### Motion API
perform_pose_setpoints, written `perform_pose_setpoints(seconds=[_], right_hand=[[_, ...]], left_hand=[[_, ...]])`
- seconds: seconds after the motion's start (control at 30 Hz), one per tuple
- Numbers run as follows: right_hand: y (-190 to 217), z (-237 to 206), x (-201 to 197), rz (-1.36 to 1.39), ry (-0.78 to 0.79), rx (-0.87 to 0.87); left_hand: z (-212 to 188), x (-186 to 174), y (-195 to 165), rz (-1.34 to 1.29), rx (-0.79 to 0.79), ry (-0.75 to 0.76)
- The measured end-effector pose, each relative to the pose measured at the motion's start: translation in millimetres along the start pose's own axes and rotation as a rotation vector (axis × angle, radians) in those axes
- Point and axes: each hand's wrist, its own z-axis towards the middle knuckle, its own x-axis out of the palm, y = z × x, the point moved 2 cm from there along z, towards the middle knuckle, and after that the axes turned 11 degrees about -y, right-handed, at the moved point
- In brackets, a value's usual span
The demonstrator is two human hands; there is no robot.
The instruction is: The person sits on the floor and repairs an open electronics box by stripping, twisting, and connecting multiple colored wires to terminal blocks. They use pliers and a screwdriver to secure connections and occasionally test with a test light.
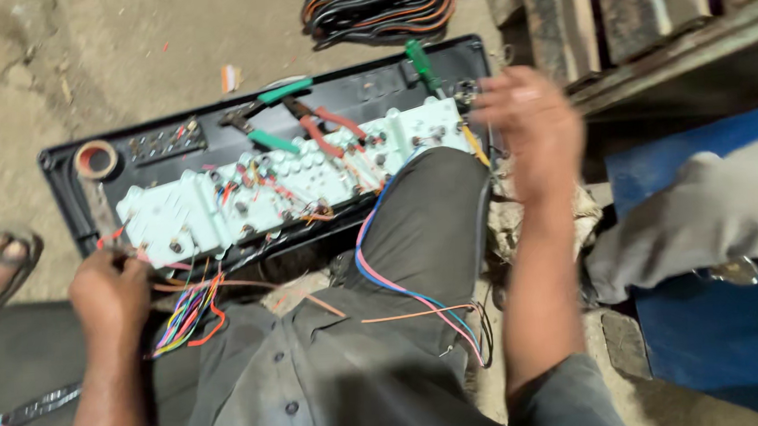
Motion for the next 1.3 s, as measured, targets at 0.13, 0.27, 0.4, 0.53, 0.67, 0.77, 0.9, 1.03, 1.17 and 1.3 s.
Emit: perform_pose_setpoints(seconds=[0.13, 0.27, 0.4, 0.53, 0.67, 0.77, 0.9, 1.03, 1.17, 1.3], right_hand=[[-148.3, -41.4, -33.2, -0.347, -0.029, 0.444], [-196.2, -110.6, 14.9, -0.422, 0.46, 0.585], [-177.5, -106.1, 31.3, -0.693, 0.555, 0.504], [-130.6, -90.9, -1.9, -0.654, 0.301, 0.705], [-96.2, -108.8, -37.1, -0.349, 0.007, 0.912], [-99.2, -111.5, -38.7, 0.073, -0.245, 0.763], [-122.5, -115.9, -19.7, 0.197, -0.375, 0.831], [-130.3, -131.5, 0.6, -0.043, -0.263, 0.858], [-133.8, -134.2, 18.3, -0.029, -0.281, 0.754], [-133.4, -127.1, 25.1, 0.056, -0.237, 0.738]], left_hand=[[3.4, -1.1, 2.0, 0.062, -0.036, 0.084], [3.5, -2.4, 5.5, -0.104, -0.132, 0.072], [4.5, -1.4, 8.3, -0.063, -0.106, 0.074], [6.2, -1.4, 10.2, -0.066, -0.115, 0.066], [5.9, 0.2, 13.5, -0.136, -0.199, 0.114], [5.8, 3.8, 16.9, -0.239, -0.24, 0.127], [6.7, 10.4, 21.0, -0.359, -0.286, 0.136], [8.0, 8.2, 22.0, -0.29, -0.22, 0.119], [7.7, 9.2, 21.9, -0.377, -0.294, 0.137], [8.5, 15.9, 28.4, -0.37, -0.263, 0.113]])
